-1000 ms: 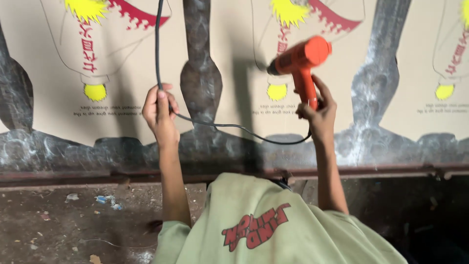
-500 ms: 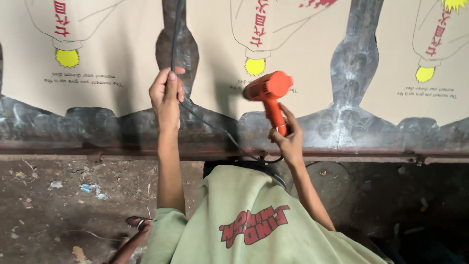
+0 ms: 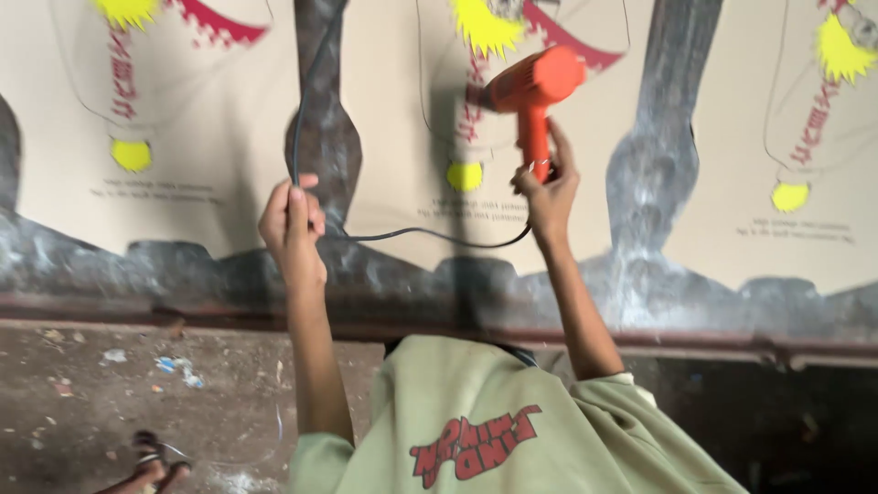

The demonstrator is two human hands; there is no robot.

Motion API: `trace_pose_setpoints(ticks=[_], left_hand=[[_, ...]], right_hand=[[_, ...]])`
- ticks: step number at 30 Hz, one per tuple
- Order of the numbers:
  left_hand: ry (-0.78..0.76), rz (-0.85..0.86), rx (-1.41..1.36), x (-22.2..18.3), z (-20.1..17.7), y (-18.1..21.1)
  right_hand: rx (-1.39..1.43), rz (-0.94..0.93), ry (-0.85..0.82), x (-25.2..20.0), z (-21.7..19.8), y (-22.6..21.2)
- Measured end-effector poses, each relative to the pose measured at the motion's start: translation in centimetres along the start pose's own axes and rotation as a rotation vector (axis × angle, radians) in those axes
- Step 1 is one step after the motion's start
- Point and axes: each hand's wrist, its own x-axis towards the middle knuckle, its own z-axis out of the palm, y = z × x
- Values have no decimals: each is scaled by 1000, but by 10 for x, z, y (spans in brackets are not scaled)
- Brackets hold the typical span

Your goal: The person uses a heat gun to dry ink on printed fabric panels laid out on a table, moving the gun over the designs and holding the power cord with the other hand.

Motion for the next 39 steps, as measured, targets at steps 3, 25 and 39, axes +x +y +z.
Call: trace_pose_setpoints(ticks=[3,25,39], left_hand=[[38,45,-22,16,1,3],[39,90,-118,35,1,2],[-146,43,-214,-35,18,-14]], right_hand=[[57,-28,50,56,8,-7],[91,-149,92,164,18,10],[198,212,58,-161,-53,-1]])
